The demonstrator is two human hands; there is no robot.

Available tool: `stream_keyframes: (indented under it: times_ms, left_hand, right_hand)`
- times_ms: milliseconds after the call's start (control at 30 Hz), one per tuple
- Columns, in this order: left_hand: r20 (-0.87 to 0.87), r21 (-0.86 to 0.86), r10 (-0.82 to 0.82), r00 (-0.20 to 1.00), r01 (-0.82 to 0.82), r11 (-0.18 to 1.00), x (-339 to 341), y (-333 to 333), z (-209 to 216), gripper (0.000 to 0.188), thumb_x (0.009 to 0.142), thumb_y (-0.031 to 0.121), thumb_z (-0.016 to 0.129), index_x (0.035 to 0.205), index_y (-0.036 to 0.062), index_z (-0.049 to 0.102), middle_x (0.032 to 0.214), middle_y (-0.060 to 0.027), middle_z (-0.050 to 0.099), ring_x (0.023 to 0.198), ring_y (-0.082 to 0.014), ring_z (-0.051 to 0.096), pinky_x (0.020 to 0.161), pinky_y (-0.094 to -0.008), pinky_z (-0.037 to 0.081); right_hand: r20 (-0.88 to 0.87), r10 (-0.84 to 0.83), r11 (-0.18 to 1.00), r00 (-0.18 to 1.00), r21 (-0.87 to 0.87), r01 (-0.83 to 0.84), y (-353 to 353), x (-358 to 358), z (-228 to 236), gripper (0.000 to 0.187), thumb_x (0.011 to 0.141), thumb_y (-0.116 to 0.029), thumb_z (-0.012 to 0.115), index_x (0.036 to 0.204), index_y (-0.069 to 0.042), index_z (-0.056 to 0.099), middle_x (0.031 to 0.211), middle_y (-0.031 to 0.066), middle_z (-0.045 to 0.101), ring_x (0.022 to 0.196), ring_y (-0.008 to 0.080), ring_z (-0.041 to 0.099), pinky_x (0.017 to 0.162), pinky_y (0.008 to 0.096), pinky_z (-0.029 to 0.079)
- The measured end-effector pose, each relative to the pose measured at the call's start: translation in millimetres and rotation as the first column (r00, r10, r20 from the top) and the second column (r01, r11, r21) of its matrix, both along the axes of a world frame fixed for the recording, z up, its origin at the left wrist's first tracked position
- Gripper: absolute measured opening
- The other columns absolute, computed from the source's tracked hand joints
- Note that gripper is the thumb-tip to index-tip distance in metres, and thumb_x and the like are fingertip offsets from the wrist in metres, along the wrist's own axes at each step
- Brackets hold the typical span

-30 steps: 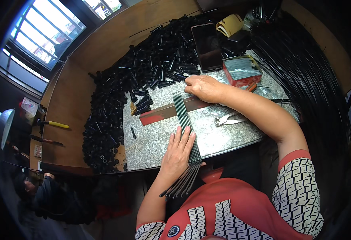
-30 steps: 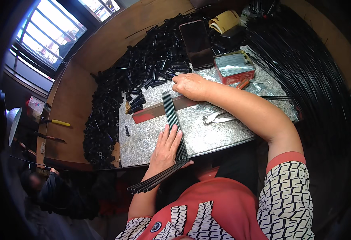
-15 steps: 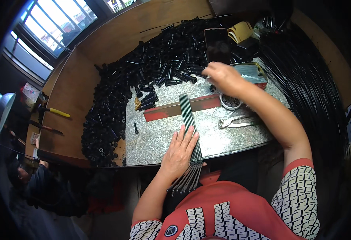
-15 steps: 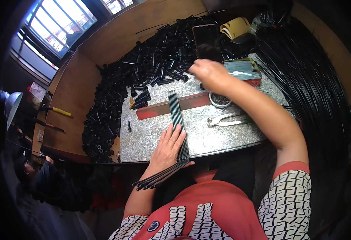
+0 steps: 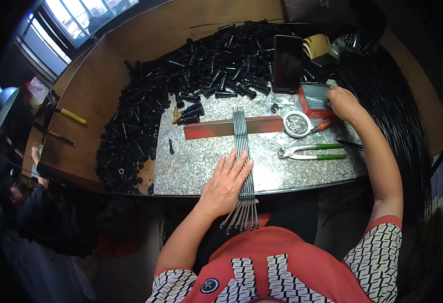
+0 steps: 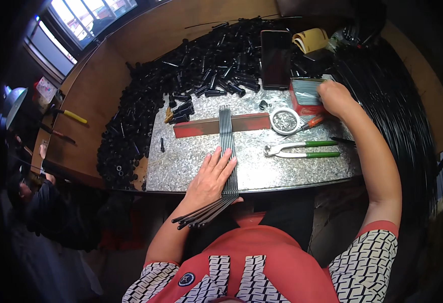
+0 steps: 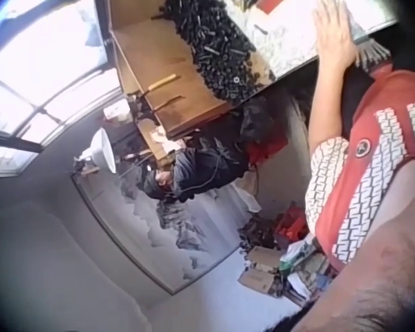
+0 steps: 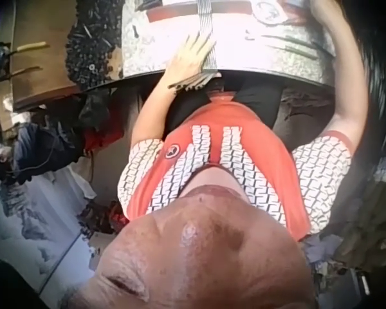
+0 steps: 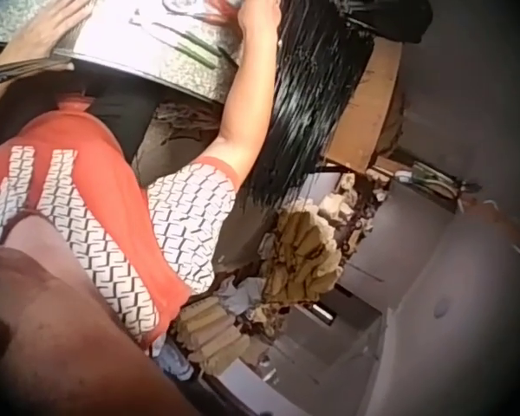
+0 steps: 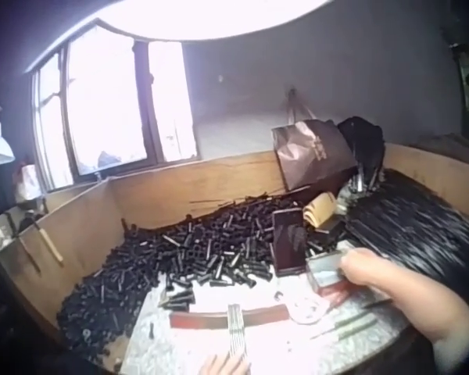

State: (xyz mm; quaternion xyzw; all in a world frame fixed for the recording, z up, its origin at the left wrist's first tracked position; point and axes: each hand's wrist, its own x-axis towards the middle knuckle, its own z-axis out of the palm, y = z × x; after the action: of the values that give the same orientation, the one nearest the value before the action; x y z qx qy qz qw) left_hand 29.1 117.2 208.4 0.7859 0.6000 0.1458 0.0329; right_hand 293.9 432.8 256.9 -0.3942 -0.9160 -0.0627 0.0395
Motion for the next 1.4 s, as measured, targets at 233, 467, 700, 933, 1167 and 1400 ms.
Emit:
stream_keyframes:
  times_ms: [233, 467, 700, 933, 1167, 1400]
  left_hand:
    - [-0.069, -0.004, 0.000, 0.998, 0.000, 1.000, -4.3, -1.0, -8.0, 0.071, 0.083, 0.032, 0.063, 0.141, 0.0033, 0.035, 0.147, -0.0194, 0.030, 0.137, -0.0404, 0.024, 0.111, -0.0518, 0.023]
    - [-0.003, -0.023, 0.011, 1.000, -0.011, 1.000, -2.1, -1.7, -1.3, 0.067, 0.083, 0.029, 0.062, 0.140, 0.0040, 0.037, 0.148, -0.0193, 0.030, 0.137, -0.0409, 0.025, 0.111, -0.0522, 0.022]
    - [-0.066, 0.005, -0.001, 0.998, 0.001, 1.000, 0.1, 0.3, -4.2, 0.068, 0.083, 0.036, 0.062, 0.139, 0.0025, 0.039, 0.147, -0.0199, 0.030, 0.138, -0.0415, 0.024, 0.111, -0.0516, 0.022]
    - [-0.013, 0.015, 0.000, 1.000, 0.000, 1.000, 1.6, -0.4, -0.7, 0.079, 0.078, 0.049, 0.063, 0.138, 0.0014, 0.040, 0.147, -0.0201, 0.031, 0.138, -0.0414, 0.023, 0.111, -0.0511, 0.022]
    - [0.007, 0.004, 0.001, 1.000, -0.001, 1.000, 1.9, 0.0, 0.2, 0.088, 0.072, 0.055, 0.067, 0.137, 0.0017, 0.040, 0.145, -0.0215, 0.032, 0.137, -0.0413, 0.024, 0.111, -0.0511, 0.023]
    - [-0.009, 0.009, -0.004, 1.000, 0.004, 1.000, 1.6, 1.6, -0.6, 0.089, 0.071, 0.055, 0.068, 0.137, 0.0014, 0.040, 0.145, -0.0217, 0.031, 0.137, -0.0419, 0.024, 0.110, -0.0515, 0.023]
  right_hand:
    - [-0.083, 0.033, 0.993, 0.996, 0.116, -0.024, -9.4, -2.3, 9.5, 0.010, 0.076, 0.002, 0.053, 0.085, 0.001, 0.057, 0.088, 0.0211, 0.061, 0.087, 0.0390, 0.059, 0.076, 0.0442, 0.048]
    - [-0.365, 0.393, 0.920, 0.844, 0.159, -0.359, -52.0, -79.1, 7.8, 0.024, 0.076, 0.005, 0.052, 0.098, -0.002, 0.055, 0.092, 0.0155, 0.056, 0.091, 0.0347, 0.057, 0.077, 0.0414, 0.047]
    - [-0.235, 0.473, 0.881, 0.849, 0.109, -0.461, -72.1, -130.1, -30.3, 0.026, 0.080, -0.007, 0.052, 0.104, -0.006, 0.062, 0.090, 0.0132, 0.057, 0.090, 0.0302, 0.059, 0.076, 0.0405, 0.049]
    - [-0.260, 0.456, 0.890, 0.851, 0.121, -0.440, -72.0, -138.4, -40.9, 0.019, 0.081, -0.011, 0.051, 0.094, -0.003, 0.062, 0.086, 0.0148, 0.057, 0.085, 0.0310, 0.059, 0.073, 0.0413, 0.049]
    - [-0.275, 0.453, 0.891, 0.848, 0.131, -0.434, -71.2, -139.2, -42.0, 0.018, 0.082, -0.012, 0.050, 0.093, -0.003, 0.062, 0.086, 0.0152, 0.057, 0.086, 0.0313, 0.059, 0.073, 0.0411, 0.049]
    - [-0.301, 0.470, 0.882, 0.830, 0.133, -0.451, -71.8, -141.7, -40.4, 0.015, 0.080, -0.012, 0.053, 0.087, -0.004, 0.064, 0.089, 0.0156, 0.060, 0.090, 0.0313, 0.061, 0.076, 0.0418, 0.051]
